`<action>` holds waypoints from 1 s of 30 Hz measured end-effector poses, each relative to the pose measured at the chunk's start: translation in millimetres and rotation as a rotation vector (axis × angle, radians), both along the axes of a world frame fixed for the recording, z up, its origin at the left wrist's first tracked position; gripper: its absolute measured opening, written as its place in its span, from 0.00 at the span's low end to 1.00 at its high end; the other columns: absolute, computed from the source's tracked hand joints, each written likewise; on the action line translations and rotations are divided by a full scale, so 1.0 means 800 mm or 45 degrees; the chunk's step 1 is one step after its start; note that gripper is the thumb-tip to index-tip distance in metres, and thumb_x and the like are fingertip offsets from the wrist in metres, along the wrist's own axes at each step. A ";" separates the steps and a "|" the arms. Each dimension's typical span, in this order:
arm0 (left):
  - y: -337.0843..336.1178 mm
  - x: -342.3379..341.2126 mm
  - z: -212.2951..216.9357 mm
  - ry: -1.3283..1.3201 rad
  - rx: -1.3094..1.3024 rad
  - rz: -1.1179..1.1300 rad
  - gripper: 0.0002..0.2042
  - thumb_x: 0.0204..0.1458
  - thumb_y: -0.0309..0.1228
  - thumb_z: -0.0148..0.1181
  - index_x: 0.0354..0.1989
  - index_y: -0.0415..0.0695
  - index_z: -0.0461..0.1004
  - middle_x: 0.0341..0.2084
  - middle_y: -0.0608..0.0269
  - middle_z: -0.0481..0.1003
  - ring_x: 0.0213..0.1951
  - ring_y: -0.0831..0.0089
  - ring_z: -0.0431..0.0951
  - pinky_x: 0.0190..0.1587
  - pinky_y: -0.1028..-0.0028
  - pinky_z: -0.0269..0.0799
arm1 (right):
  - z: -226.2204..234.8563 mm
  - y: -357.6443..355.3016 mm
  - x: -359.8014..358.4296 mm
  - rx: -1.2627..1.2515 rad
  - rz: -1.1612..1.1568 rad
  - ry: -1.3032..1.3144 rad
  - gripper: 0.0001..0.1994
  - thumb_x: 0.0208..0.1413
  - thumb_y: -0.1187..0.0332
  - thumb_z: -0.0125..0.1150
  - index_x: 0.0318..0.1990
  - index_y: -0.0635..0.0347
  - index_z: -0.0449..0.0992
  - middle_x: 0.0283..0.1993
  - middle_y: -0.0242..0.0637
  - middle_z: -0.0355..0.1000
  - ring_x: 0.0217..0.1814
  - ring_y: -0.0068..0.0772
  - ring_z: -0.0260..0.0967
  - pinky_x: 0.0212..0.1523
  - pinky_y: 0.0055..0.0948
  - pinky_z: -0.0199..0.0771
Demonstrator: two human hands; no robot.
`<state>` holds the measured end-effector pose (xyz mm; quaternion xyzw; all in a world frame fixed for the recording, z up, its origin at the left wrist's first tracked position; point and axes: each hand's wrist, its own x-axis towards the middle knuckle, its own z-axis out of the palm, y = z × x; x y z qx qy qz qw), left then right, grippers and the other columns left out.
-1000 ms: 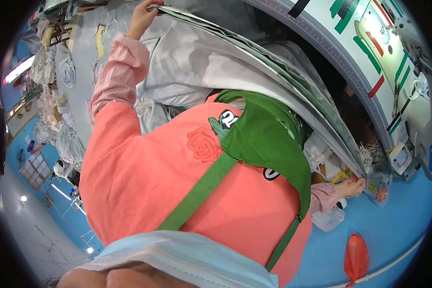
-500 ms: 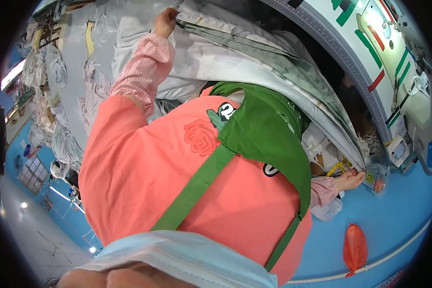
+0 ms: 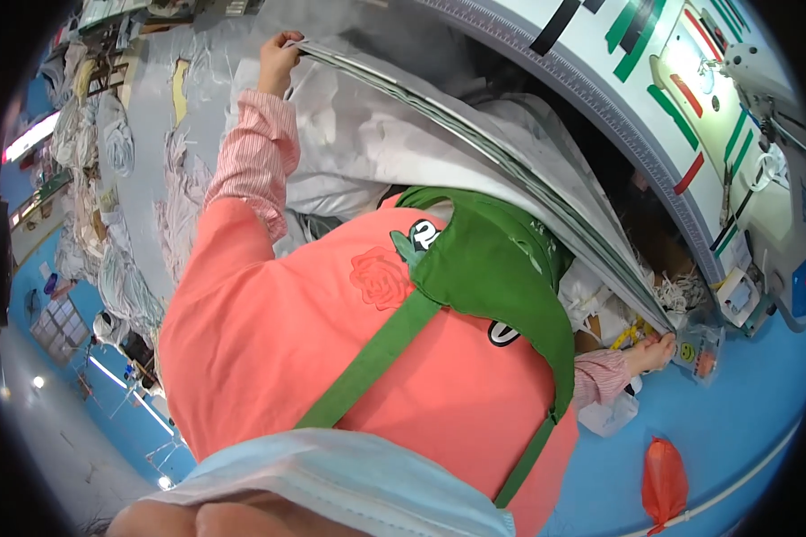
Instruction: Stuffing pillowcases with filling material and then sewing the opening closed using an industrial sewing machine.
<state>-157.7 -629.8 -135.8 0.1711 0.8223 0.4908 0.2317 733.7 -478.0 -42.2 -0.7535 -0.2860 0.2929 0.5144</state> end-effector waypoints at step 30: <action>0.087 0.025 0.227 0.186 0.283 -0.466 0.07 0.59 0.22 0.58 0.42 0.35 0.79 0.31 0.68 0.77 0.34 0.81 0.75 0.39 0.82 0.71 | -0.120 -0.023 0.026 0.129 -0.207 0.415 0.12 0.57 0.68 0.67 0.46 0.61 0.75 0.37 0.31 0.73 0.33 0.22 0.67 0.33 0.20 0.67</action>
